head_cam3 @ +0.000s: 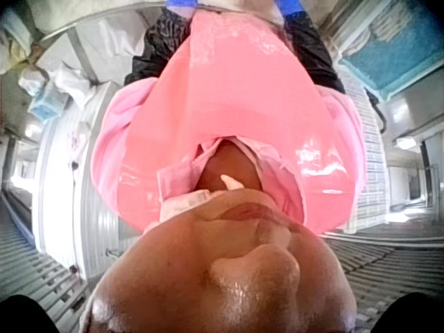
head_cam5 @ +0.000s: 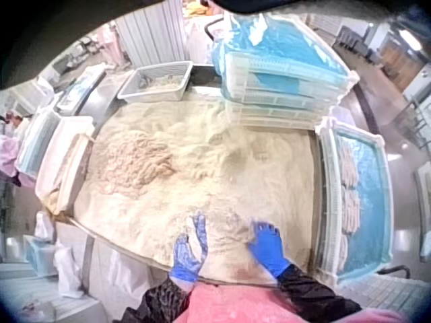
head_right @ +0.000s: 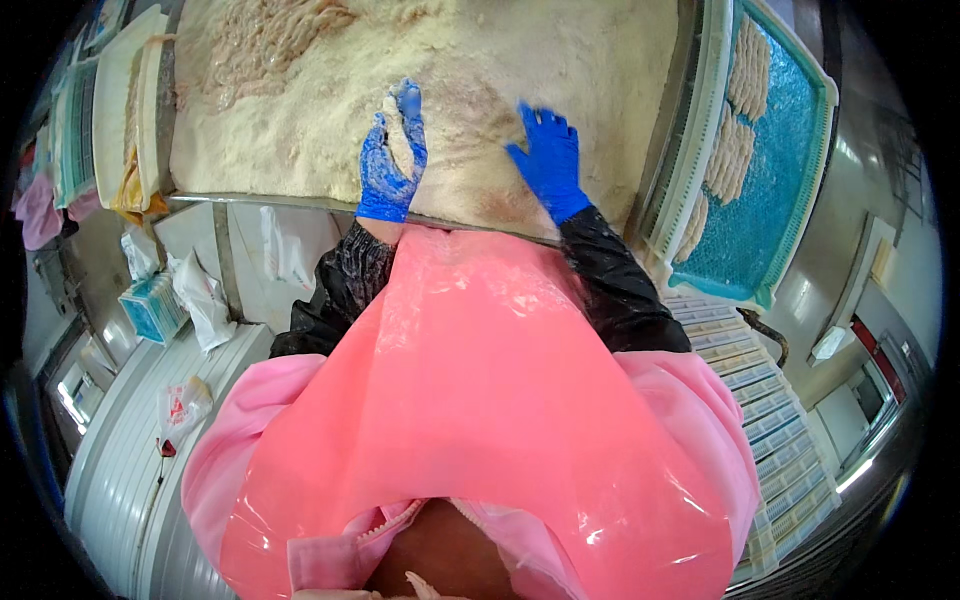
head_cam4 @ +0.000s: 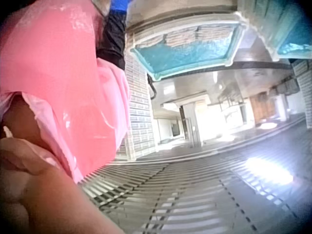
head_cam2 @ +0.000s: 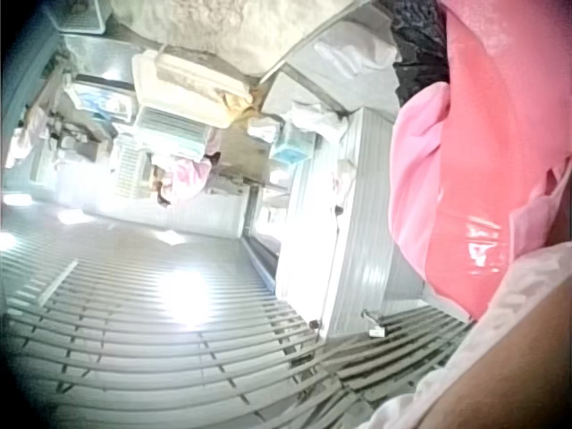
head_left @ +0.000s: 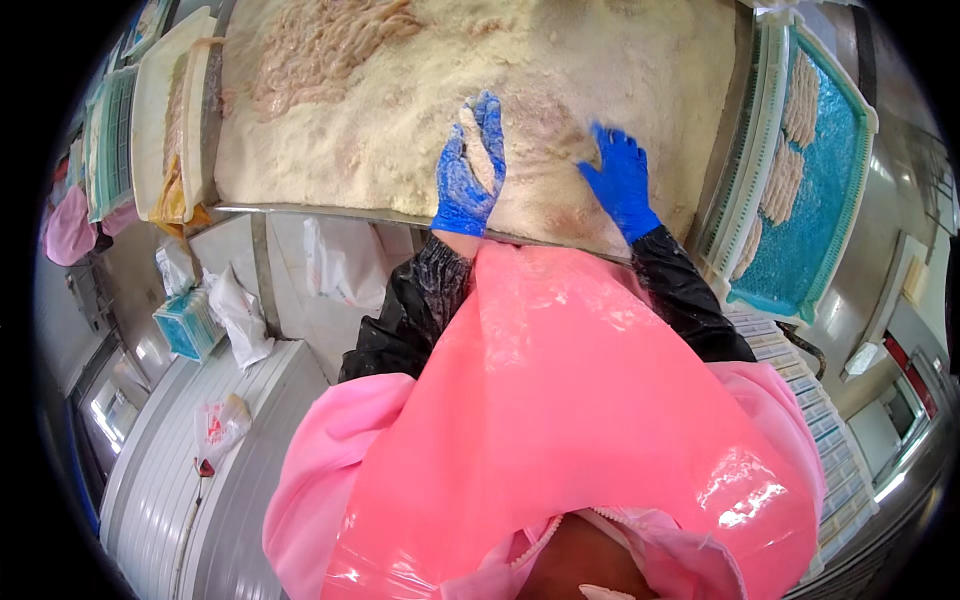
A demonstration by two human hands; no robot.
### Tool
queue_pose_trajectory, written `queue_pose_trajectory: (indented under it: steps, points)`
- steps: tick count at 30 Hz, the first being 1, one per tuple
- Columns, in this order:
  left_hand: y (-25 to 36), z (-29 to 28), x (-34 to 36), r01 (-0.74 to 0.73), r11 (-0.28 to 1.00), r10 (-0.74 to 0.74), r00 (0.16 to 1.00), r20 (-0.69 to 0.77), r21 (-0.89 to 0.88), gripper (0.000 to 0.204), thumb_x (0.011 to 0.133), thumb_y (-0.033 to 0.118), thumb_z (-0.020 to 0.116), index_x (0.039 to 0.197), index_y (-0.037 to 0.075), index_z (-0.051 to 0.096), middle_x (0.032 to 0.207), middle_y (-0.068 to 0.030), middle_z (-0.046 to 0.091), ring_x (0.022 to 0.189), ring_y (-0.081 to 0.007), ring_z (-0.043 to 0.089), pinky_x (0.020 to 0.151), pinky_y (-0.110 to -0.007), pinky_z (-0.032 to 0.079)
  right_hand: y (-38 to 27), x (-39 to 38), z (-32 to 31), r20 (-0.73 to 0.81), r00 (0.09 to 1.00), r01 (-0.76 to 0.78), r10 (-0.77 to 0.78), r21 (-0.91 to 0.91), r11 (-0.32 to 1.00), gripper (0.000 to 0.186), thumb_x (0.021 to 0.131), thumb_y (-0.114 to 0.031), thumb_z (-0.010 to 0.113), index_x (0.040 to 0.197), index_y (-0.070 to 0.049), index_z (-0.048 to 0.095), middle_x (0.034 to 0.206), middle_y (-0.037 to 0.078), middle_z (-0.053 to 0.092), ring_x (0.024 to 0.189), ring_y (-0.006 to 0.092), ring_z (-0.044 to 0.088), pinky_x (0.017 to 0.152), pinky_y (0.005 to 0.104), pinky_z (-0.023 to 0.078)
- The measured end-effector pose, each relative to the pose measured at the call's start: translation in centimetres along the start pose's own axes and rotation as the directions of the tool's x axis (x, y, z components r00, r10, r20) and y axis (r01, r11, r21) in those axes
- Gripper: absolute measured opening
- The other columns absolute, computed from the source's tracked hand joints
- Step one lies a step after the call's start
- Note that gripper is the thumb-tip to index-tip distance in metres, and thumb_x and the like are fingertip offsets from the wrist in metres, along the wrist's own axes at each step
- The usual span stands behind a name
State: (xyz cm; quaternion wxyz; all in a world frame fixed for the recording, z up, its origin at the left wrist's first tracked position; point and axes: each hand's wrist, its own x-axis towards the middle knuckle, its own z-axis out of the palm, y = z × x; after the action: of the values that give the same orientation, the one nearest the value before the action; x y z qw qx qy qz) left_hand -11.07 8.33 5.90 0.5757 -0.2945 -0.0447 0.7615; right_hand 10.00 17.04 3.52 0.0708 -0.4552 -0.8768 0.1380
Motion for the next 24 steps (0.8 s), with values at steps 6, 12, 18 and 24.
queue_pose_trajectory:
  steps: [6,12,18,24]
  points:
    - [0.6,0.1,0.5,0.023,0.996,-0.027,0.999,-0.043,-0.081,0.037,0.093,0.008,0.040,0.129,0.001,0.041,0.133,-0.0122,0.044,0.125,-0.0222,0.038,0.106,-0.030,0.031,2.0,4.5,0.7,-0.088,0.977,-0.099,0.195,0.622,0.776,0.024,0.081,-0.015,0.060,0.103,-0.007,0.064,0.094,0.012,0.063,0.083,0.0256,0.061,0.075,0.0311,0.048]
    - [-0.2,1.6,1.8,0.010,1.000,-0.009,0.999,-0.049,0.019,0.036,0.092,0.006,0.042,0.127,-0.002,0.043,0.132,-0.0133,0.044,0.124,-0.0206,0.039,0.105,-0.029,0.033,2.2,15.9,3.8,-0.269,0.953,0.038,0.144,0.573,0.819,0.024,0.080,-0.017,0.062,0.101,-0.006,0.064,0.097,0.013,0.062,0.086,0.0259,0.061,0.077,0.0314,0.048]
    - [-0.2,2.0,2.2,0.036,0.995,-0.042,0.997,-0.071,-0.093,0.033,0.091,0.004,0.043,0.123,-0.001,0.047,0.127,-0.0136,0.048,0.121,-0.0246,0.042,0.104,-0.031,0.036,1.5,17.1,6.4,-0.138,0.990,0.104,-0.042,0.477,0.873,0.027,0.082,-0.022,0.060,0.102,-0.006,0.063,0.099,0.012,0.063,0.091,0.0283,0.060,0.081,0.0324,0.046]
    - [-0.6,2.0,2.7,-0.023,1.000,0.023,0.999,-0.040,-0.007,0.033,0.091,0.006,0.044,0.123,-0.002,0.047,0.127,-0.0146,0.048,0.121,-0.0246,0.043,0.103,-0.031,0.037,-3.0,11.3,0.6,-0.125,0.987,0.011,0.098,0.669,0.744,0.022,0.081,-0.013,0.063,0.100,-0.003,0.064,0.100,0.012,0.064,0.085,0.0239,0.063,0.075,0.0284,0.049]
